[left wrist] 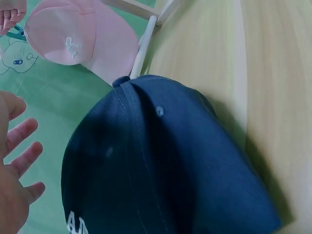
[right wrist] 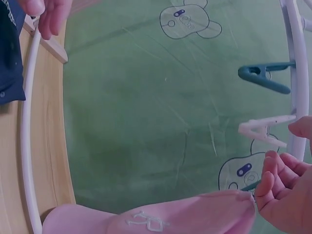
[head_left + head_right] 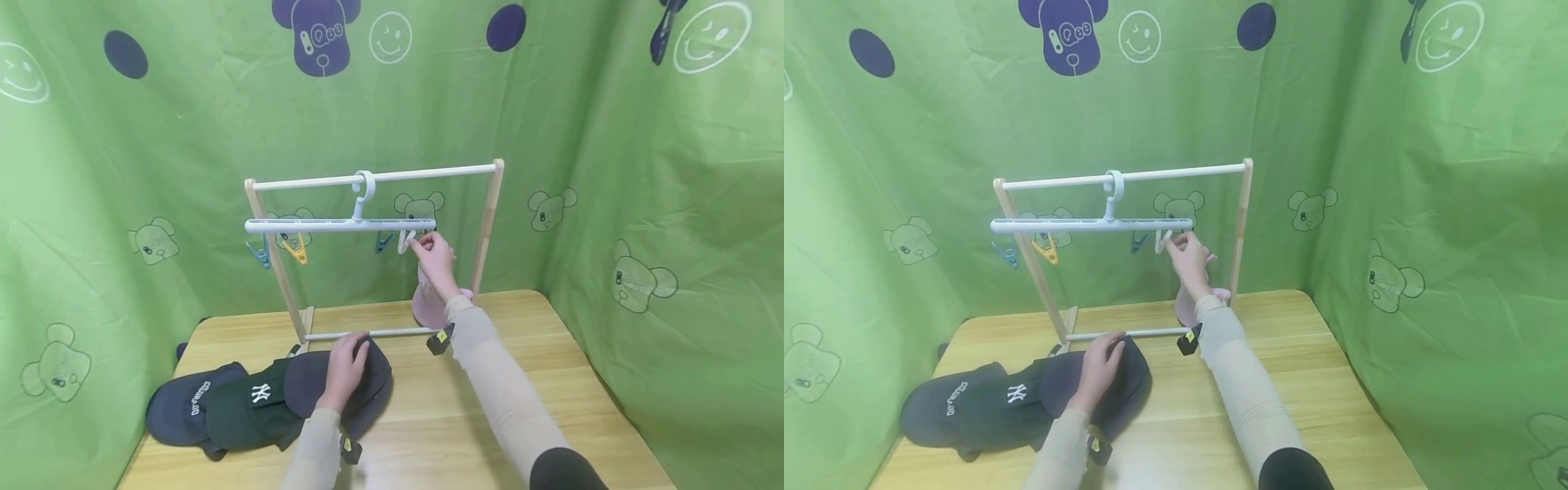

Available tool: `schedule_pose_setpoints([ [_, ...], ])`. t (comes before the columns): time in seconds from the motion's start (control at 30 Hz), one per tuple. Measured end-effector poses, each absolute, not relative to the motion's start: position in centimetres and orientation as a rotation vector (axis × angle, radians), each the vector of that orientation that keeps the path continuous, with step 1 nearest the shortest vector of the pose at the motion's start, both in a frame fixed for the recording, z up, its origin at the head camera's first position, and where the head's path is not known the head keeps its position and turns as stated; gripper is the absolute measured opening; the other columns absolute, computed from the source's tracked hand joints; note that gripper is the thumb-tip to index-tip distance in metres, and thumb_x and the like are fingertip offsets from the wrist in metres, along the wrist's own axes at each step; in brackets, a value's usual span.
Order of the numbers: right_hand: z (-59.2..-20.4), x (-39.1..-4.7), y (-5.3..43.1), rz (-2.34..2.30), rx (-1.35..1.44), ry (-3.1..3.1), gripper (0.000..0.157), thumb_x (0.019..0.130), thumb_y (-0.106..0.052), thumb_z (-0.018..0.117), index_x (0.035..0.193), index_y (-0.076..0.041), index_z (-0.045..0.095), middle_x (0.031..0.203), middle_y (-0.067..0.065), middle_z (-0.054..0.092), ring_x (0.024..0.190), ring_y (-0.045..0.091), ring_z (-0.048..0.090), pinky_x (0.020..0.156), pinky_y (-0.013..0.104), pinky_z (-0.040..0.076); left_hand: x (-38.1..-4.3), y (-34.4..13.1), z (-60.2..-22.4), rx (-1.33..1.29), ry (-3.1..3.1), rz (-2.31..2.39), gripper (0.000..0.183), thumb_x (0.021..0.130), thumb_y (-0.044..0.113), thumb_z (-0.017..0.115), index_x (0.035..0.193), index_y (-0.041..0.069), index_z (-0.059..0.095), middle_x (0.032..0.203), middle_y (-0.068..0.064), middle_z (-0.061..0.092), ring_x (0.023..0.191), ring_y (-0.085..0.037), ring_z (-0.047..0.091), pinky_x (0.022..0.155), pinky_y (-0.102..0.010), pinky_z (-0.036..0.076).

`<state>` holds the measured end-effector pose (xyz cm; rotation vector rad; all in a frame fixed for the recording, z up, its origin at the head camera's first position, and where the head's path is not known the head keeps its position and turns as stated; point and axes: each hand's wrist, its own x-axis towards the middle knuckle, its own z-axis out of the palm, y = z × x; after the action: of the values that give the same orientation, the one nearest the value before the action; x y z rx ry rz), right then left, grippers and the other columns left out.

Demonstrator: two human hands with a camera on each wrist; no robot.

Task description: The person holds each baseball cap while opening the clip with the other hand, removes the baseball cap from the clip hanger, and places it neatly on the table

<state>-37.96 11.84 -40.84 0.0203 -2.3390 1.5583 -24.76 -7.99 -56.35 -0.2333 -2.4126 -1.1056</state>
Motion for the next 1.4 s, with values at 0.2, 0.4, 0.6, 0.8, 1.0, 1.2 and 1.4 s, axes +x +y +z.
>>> schedule_pose_setpoints([
  [0.2, -41.2, -38.4, 12.6, 1.574, -0.032, -2.304, 0.033, 0.091, -0.028, 0.066, 0.107, 0.000, 0.058, 0.096, 0.014, 0.065, 0.080, 0.018, 0.058, 0.066, 0.020, 0.049, -25.3, -7.4, -55.8, -0.222, -2.420, -1.147, 0.025, 0.096, 0.018, 0.061, 0.118, 0.011, 0.068, 0.117, -0.009, 0.069, 0.113, -0.030, 0.060, 0.100, -0.047, 0.046],
  [0.4, -41.5, -39.0, 13.4, 1.542, -0.074, -2.271, 0.037, 0.089, -0.021, 0.068, 0.114, 0.002, 0.054, 0.103, 0.017, 0.060, 0.089, 0.023, 0.056, 0.077, 0.031, 0.053, -25.8, -6.7, -55.2, -0.223, -2.430, -1.168, 0.026, 0.095, 0.018, 0.061, 0.120, 0.012, 0.067, 0.122, -0.010, 0.068, 0.118, -0.031, 0.059, 0.104, -0.047, 0.045],
  [0.6, -41.4, -39.4, 14.3, 1.498, -0.114, -2.282, 0.050, 0.086, -0.020, 0.070, 0.126, 0.001, 0.048, 0.124, 0.025, 0.050, 0.113, 0.033, 0.047, 0.101, 0.045, 0.044, -26.4, -6.0, -54.9, -0.237, -2.430, -1.188, 0.028, 0.096, 0.019, 0.060, 0.122, 0.009, 0.066, 0.123, -0.012, 0.066, 0.118, -0.031, 0.058, 0.105, -0.048, 0.044],
  [0.8, -41.6, -39.6, 14.8, 1.468, -0.108, -2.388, 0.060, 0.087, -0.026, 0.071, 0.134, -0.001, 0.044, 0.134, 0.024, 0.047, 0.123, 0.036, 0.046, 0.107, 0.048, 0.042, -27.0, -5.5, -54.5, -0.225, -2.452, -1.188, 0.030, 0.096, 0.022, 0.059, 0.124, 0.012, 0.064, 0.125, -0.011, 0.065, 0.120, -0.031, 0.058, 0.106, -0.049, 0.044],
  [1.0, -41.9, -39.9, 15.0, 1.544, -0.048, -2.481, 0.070, 0.089, -0.031, 0.068, 0.144, -0.002, 0.035, 0.141, 0.024, 0.047, 0.128, 0.037, 0.051, 0.106, 0.045, 0.047, -27.6, -5.1, -53.9, -0.235, -2.453, -1.217, 0.032, 0.096, 0.022, 0.060, 0.126, 0.011, 0.062, 0.128, -0.015, 0.063, 0.121, -0.034, 0.056, 0.107, -0.050, 0.042],
  [1.2, -42.2, -40.3, 15.0, 1.575, -0.021, -2.515, 0.070, 0.090, -0.033, 0.066, 0.145, -0.002, 0.034, 0.137, 0.024, 0.053, 0.125, 0.036, 0.056, 0.104, 0.044, 0.049, -27.9, -4.7, -53.6, -0.265, -2.436, -1.229, 0.033, 0.095, 0.021, 0.060, 0.126, 0.008, 0.062, 0.129, -0.018, 0.062, 0.123, -0.036, 0.055, 0.109, -0.052, 0.040],
  [1.4, -42.4, -40.6, 14.7, 1.549, -0.005, -2.524, 0.057, 0.092, -0.031, 0.065, 0.134, 0.001, 0.044, 0.125, 0.022, 0.059, 0.113, 0.036, 0.060, 0.097, 0.043, 0.053, -27.9, -4.5, -53.7, -0.262, -2.447, -1.240, 0.033, 0.096, 0.022, 0.059, 0.126, 0.007, 0.061, 0.129, -0.018, 0.061, 0.124, -0.036, 0.054, 0.109, -0.052, 0.040],
])
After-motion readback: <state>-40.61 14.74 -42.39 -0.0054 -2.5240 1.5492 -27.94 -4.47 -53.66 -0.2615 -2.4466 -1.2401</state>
